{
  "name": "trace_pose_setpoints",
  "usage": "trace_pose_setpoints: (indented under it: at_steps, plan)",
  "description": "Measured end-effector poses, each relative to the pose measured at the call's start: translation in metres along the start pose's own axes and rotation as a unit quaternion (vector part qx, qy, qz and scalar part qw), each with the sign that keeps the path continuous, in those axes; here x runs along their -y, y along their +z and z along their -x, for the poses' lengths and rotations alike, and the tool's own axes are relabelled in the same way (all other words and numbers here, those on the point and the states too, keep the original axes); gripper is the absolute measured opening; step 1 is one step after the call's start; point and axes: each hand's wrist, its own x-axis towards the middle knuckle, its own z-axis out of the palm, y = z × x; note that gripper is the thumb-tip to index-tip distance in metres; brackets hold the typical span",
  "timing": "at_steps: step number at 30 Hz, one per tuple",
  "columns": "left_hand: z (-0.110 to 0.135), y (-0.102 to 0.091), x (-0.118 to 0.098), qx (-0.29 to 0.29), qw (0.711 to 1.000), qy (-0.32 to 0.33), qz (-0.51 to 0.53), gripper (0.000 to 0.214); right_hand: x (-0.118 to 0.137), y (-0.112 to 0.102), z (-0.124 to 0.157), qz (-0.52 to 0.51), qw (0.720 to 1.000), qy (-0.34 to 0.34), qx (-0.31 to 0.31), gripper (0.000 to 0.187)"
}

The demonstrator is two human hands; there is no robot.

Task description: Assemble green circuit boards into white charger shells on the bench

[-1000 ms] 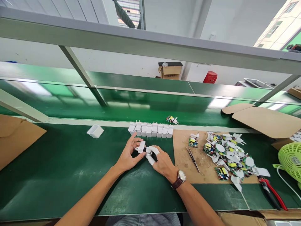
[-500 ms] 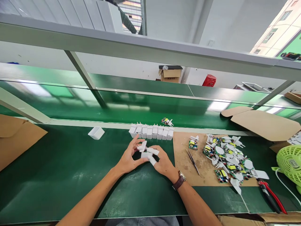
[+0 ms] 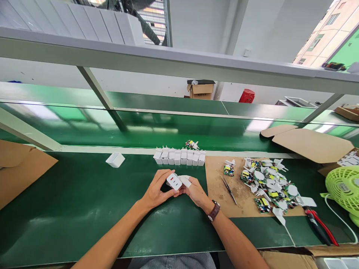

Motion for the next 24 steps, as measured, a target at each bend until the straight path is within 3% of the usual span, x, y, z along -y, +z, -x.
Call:
trace_pose_setpoints:
  at_steps: [15,18,20,24]
  plan:
    - [-0.003,-0.004,-0.003,0.011,1.0,0.018,0.011,0.075,-0.006,-0.009,-0.002,0.051,0.998,-0.021,-0.002,0.046]
    - [-0.003,-0.006,-0.002,0.018,0.999,0.015,0.039,0.086,-0.006,-0.011,-0.001,0.123,0.989,-0.075,-0.021,0.041]
    - [-0.002,-0.007,-0.001,0.017,0.998,-0.002,0.054,0.091,-0.007,-0.011,0.0,0.213,0.962,-0.164,-0.048,0.035]
    - [0.0,-0.009,0.001,0.007,0.998,-0.03,0.055,0.078,-0.005,-0.01,0.006,0.433,0.84,-0.325,-0.04,0.023]
